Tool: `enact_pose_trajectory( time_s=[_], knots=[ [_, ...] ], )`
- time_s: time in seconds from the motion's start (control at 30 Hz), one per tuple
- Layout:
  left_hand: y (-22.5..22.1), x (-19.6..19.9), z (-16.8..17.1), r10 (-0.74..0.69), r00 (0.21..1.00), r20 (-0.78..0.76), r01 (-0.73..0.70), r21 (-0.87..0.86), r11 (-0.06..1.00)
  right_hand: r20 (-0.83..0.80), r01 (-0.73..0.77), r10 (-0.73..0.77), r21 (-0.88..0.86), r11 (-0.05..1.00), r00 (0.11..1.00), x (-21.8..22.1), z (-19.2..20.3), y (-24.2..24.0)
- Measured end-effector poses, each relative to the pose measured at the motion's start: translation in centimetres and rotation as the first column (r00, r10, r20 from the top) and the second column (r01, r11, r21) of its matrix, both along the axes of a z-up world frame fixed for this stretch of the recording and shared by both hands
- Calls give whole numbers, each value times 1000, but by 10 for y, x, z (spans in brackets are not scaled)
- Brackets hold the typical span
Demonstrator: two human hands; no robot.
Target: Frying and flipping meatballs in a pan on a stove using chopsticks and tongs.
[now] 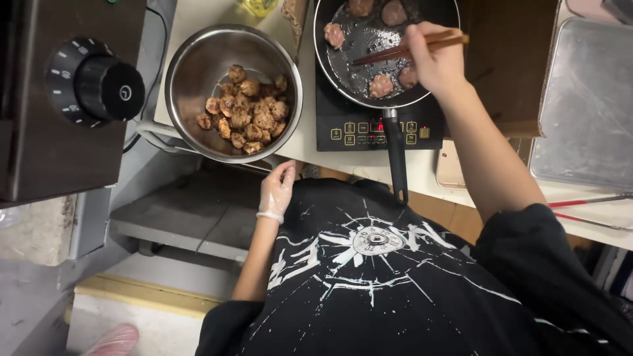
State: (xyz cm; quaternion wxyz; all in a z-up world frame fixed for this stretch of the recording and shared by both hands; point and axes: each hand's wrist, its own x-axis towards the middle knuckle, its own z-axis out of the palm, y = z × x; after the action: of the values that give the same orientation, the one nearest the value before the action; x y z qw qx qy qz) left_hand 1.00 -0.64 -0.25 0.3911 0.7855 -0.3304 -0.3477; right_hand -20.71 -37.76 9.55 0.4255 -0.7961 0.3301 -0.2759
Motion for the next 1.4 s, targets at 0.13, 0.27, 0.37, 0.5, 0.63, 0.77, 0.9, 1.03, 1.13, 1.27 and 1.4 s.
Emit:
enact_pose_trajectory(
  time_s=[0.13, 0.27, 0.37, 0.5, 0.63, 0.77, 0.9, 1.03, 1.13, 1.27, 1.4],
  knots=[
    [5, 5, 1, 61, 998, -4, -61, 64, 996, 188, 88, -75, -59, 994, 979, 8, -27, -14],
    [21, 6, -2, 92, 996, 2, -92, 72, 993, 256, 103, -52, -187, 977, 965, 32, -42, -2],
    [25, 12, -4, 98, 994, 39, -99, 24, 995, 267, 62, -10, -188, 980, 964, 45, -47, -1],
    [32, 14, 0, 94, 995, 40, -97, 77, 992, 251, 78, -41, -140, 987, 967, 46, -50, 0],
    [38, 20, -4, 97, 994, 48, -100, 58, 993, 282, 120, -83, -117, 986, 956, 49, -49, 4],
    [36, 24, -3, 105, 994, 24, -107, 92, 990, 215, 60, -9, -229, 971, 977, 46, -38, 10],
    [38, 29, -10, 102, 994, 29, -102, 28, 994, 201, 100, -29, -357, 929, 979, 30, -41, 17],
    [32, 28, -7, 89, 995, 52, -91, 52, 994, 184, -5, 60, -288, 958, 981, 35, -41, 25],
    [28, 29, -2, 100, 995, 25, -102, 118, 988, 67, -1, 28, -373, 928, 997, 34, -47, 20],
    [27, 33, -3, 85, 996, 36, -87, 77, 993, 178, 75, -18, -318, 945, 984, 30, -52, 14],
    [26, 29, -6, 80, 996, 27, -83, 117, 990, 104, -17, 53, -320, 947, 993, 38, -33, 22]
  ],
)
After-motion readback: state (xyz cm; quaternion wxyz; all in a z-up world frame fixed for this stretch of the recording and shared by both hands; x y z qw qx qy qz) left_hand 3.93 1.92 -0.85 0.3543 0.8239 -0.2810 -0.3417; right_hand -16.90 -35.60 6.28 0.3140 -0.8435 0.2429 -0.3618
